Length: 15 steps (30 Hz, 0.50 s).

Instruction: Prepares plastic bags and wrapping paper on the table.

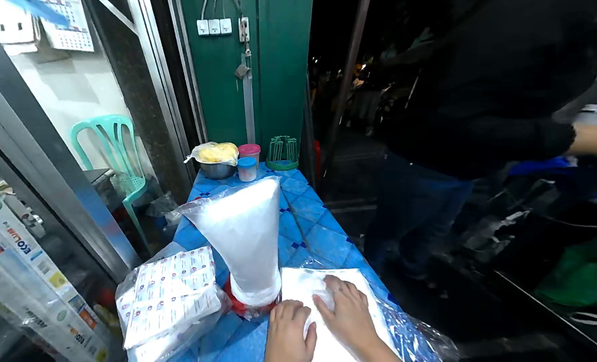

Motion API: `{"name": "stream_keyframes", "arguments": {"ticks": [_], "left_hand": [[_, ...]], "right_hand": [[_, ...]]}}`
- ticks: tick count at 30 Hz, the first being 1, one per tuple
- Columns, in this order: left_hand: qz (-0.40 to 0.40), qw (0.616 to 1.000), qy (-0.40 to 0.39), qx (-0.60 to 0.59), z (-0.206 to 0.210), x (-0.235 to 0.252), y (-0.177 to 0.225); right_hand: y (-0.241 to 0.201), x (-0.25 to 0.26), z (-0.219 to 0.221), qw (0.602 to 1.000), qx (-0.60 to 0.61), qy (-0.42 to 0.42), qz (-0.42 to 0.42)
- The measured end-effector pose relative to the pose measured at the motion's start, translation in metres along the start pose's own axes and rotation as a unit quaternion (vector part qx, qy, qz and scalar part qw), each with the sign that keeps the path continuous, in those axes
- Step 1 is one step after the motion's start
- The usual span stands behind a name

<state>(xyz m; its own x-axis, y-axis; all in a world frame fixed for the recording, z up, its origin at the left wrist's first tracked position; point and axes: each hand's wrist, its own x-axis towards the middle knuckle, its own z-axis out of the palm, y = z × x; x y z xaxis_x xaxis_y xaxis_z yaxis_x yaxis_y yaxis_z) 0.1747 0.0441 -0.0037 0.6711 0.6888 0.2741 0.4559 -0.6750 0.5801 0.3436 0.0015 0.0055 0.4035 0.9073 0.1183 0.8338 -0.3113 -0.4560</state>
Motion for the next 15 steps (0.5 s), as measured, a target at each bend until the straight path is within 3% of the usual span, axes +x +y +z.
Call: {"name": "stream_keyframes", "arguments": {"ticks": [3,7,13,15], "left_hand": [[-0.007,1.0,-0.008,-0.006,-0.0021,0.0004,0.0013],[-0.003,1.0,-0.003,-0.001,-0.001,0.0006,0.0005],[-0.006,1.0,-0.009,0.002,-0.001,0.0012,0.0003],[-0.012,1.0,-0.022,0.005,-0.0017,0.0017,0.0003]], "right_hand": [[-0.0051,0.0027,-0.0056,0.998,-0.015,-0.046,0.03],[0.0014,0.0014,0.0037,1.0,-0.003,0.02,-0.004],[-0.0033,0.0037,-0.0046,0.999,-0.005,-0.038,0.03],[-0.0019,0.0018,-0.0022,1.0,0.005,-0.005,0.017]]}}
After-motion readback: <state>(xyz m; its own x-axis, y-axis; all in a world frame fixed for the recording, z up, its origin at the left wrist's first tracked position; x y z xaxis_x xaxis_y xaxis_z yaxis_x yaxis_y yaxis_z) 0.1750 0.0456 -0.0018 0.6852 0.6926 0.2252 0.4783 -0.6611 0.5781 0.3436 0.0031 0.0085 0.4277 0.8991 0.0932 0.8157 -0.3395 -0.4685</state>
